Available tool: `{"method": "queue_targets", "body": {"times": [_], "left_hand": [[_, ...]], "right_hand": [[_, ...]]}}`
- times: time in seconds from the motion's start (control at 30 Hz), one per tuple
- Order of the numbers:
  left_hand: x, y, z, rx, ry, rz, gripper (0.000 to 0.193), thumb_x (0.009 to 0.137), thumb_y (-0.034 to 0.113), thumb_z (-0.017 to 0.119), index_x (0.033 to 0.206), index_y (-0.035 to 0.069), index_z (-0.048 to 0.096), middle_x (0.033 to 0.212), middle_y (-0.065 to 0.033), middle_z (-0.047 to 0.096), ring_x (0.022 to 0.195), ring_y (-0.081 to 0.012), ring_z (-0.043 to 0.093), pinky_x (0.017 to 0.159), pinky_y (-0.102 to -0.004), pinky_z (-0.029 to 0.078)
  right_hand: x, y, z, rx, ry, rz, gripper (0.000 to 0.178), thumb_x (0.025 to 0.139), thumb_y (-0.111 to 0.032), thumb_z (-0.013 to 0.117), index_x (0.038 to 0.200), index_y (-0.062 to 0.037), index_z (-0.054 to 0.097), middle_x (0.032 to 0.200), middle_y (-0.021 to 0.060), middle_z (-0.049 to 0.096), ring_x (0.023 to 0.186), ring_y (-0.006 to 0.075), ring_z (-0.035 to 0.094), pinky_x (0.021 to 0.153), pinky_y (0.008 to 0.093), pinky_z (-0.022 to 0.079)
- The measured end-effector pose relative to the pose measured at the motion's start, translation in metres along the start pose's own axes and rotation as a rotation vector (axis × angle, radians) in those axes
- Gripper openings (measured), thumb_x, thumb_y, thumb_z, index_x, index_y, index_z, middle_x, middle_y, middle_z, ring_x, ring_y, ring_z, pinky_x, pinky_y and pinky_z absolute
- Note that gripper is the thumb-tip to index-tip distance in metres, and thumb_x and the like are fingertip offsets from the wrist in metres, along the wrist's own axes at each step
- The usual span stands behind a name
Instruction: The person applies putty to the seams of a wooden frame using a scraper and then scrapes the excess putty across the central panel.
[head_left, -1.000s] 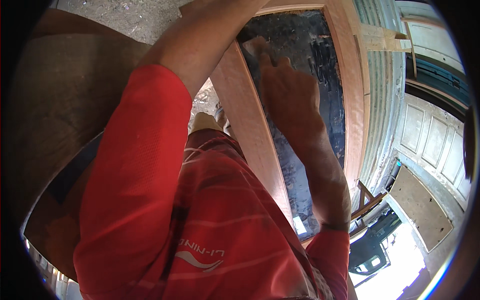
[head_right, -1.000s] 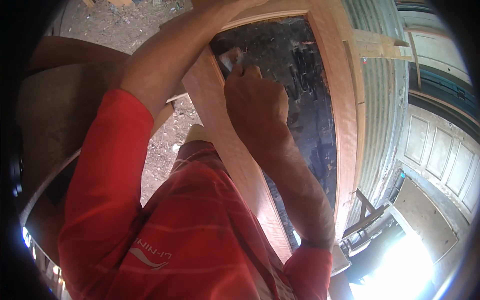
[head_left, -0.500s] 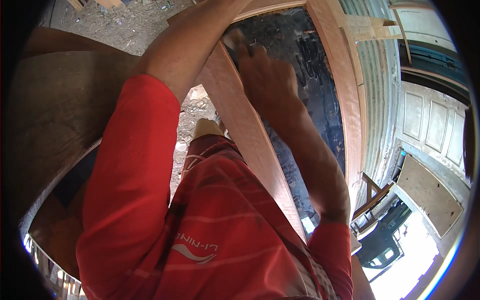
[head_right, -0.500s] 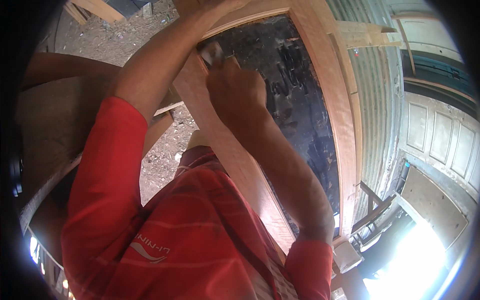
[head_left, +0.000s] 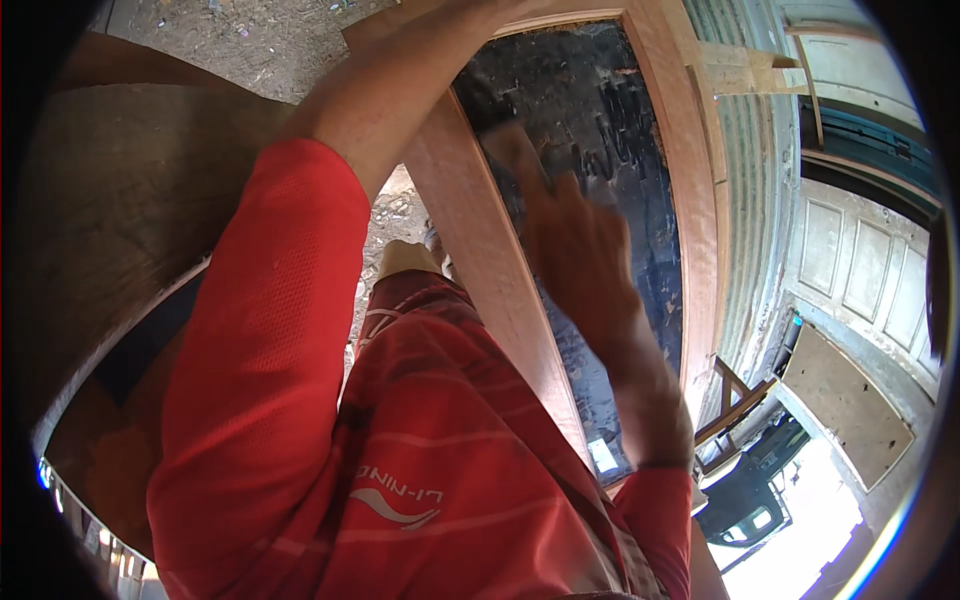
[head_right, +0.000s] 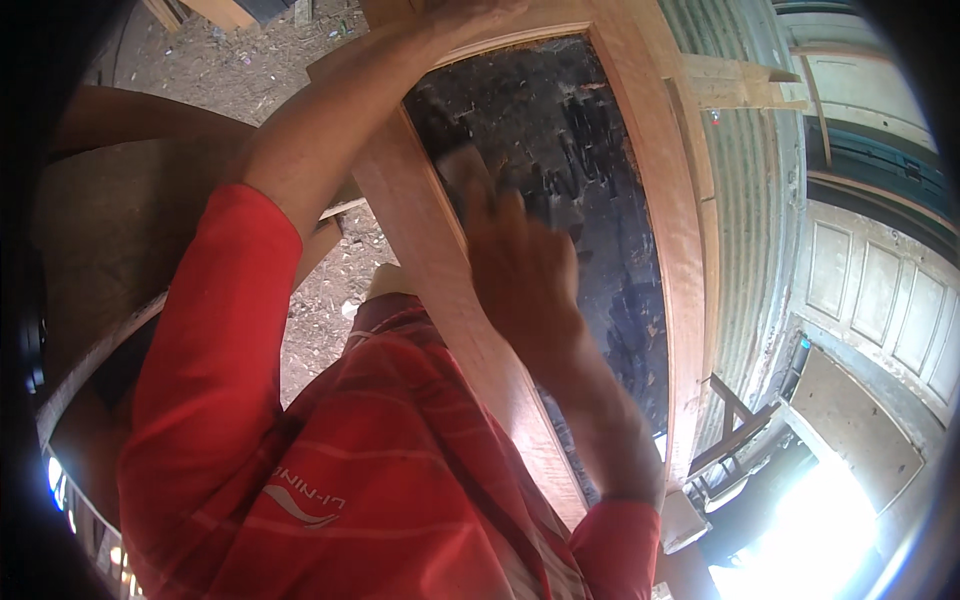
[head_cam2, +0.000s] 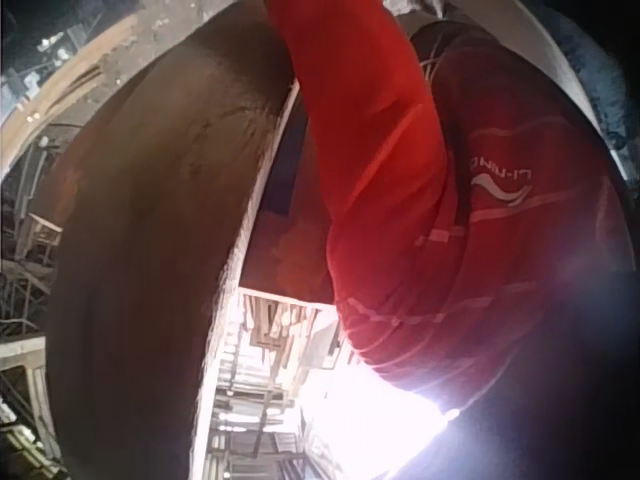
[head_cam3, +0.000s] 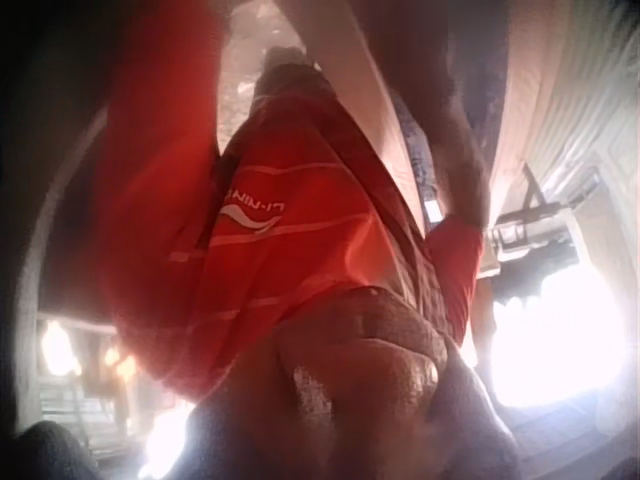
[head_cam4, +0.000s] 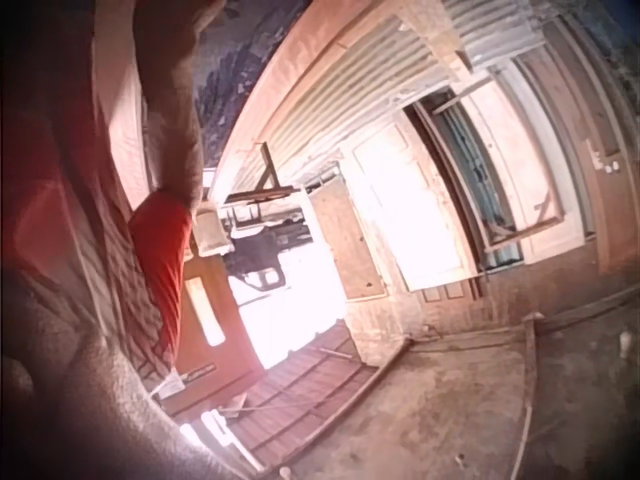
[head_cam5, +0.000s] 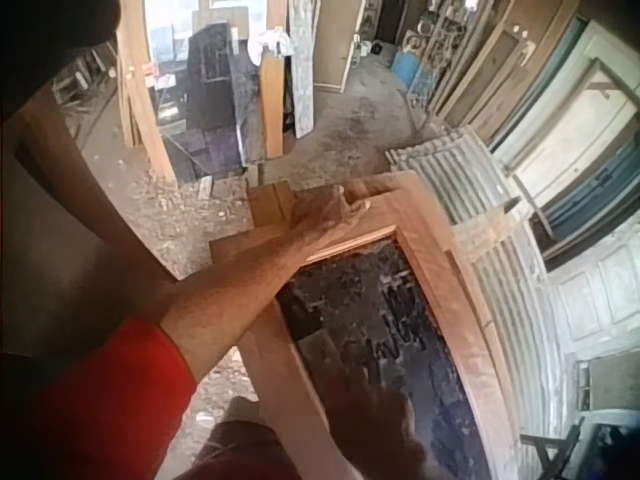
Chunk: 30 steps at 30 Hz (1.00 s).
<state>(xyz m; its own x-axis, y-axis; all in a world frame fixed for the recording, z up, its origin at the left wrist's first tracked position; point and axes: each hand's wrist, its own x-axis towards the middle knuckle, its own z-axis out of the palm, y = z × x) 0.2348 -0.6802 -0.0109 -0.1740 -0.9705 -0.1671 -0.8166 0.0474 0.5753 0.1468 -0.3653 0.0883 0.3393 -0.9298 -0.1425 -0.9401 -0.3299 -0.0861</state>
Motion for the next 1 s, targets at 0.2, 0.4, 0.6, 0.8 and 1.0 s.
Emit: {"method": "queue_targets", "body": {"times": [0.2,0.4,0.6,0.8,1.0], "left_hand": [[0.005,0.003,0.042,-0.120,0.110,0.281,0.059,0.104,0.057,0.052,0.097,0.003,0.073,0.098,-0.0114,0.073,0.092,-0.0311,0.070,0.079,-0.0459,0.054],[0.001,0.009,0.007,-0.123,0.040,0.169,0.033,0.106,0.037,0.058,0.108,0.009,0.076,0.103,-0.0107,0.076,0.097,-0.0300,0.072,0.084,-0.0444,0.055],[-0.001,0.006,0.017,-0.088,0.058,0.166,0.039,0.103,0.043,0.060,0.104,0.008,0.077,0.101,-0.0125,0.076,0.096,-0.0306,0.072,0.083,-0.0458,0.055],[-0.002,0.007,0.017,-0.077,0.068,0.155,0.046,0.100,0.049,0.062,0.099,0.006,0.078,0.098,-0.0142,0.076,0.095,-0.0312,0.072,0.081,-0.0472,0.056],[-0.001,0.016,0.020,-0.064,0.073,0.159,0.053,0.098,0.055,0.064,0.095,0.004,0.078,0.096,-0.0160,0.076,0.093,-0.0317,0.073,0.080,-0.0486,0.056]], "right_hand": [[-0.002,0.010,-0.009,0.033,-0.036,0.134,0.046,0.093,-0.011,0.064,0.139,-0.0040,0.060,0.095,0.0160,0.069,0.067,0.0270,0.075,0.053,0.0401,0.059],[0.009,0.017,-0.018,-0.078,-0.108,0.088,0.034,0.095,-0.007,0.062,0.128,-0.0047,0.062,0.091,0.0151,0.070,0.069,0.0295,0.076,0.055,0.0406,0.059],[0.026,0.022,-0.016,-0.034,-0.008,0.016,0.028,0.096,-0.006,0.062,0.124,-0.0058,0.062,0.093,0.0159,0.072,0.072,0.0312,0.077,0.057,0.0401,0.061],[0.030,0.025,-0.020,0.010,-0.002,0.041,0.031,0.097,-0.010,0.063,0.128,-0.0057,0.060,0.096,0.0183,0.073,0.073,0.0328,0.077,0.058,0.0408,0.061],[0.019,0.005,-0.021,-0.077,-0.175,0.145,0.036,0.096,-0.012,0.064,0.131,-0.0044,0.059,0.098,0.0174,0.073,0.073,0.0325,0.078,0.060,0.0404,0.063]]}}
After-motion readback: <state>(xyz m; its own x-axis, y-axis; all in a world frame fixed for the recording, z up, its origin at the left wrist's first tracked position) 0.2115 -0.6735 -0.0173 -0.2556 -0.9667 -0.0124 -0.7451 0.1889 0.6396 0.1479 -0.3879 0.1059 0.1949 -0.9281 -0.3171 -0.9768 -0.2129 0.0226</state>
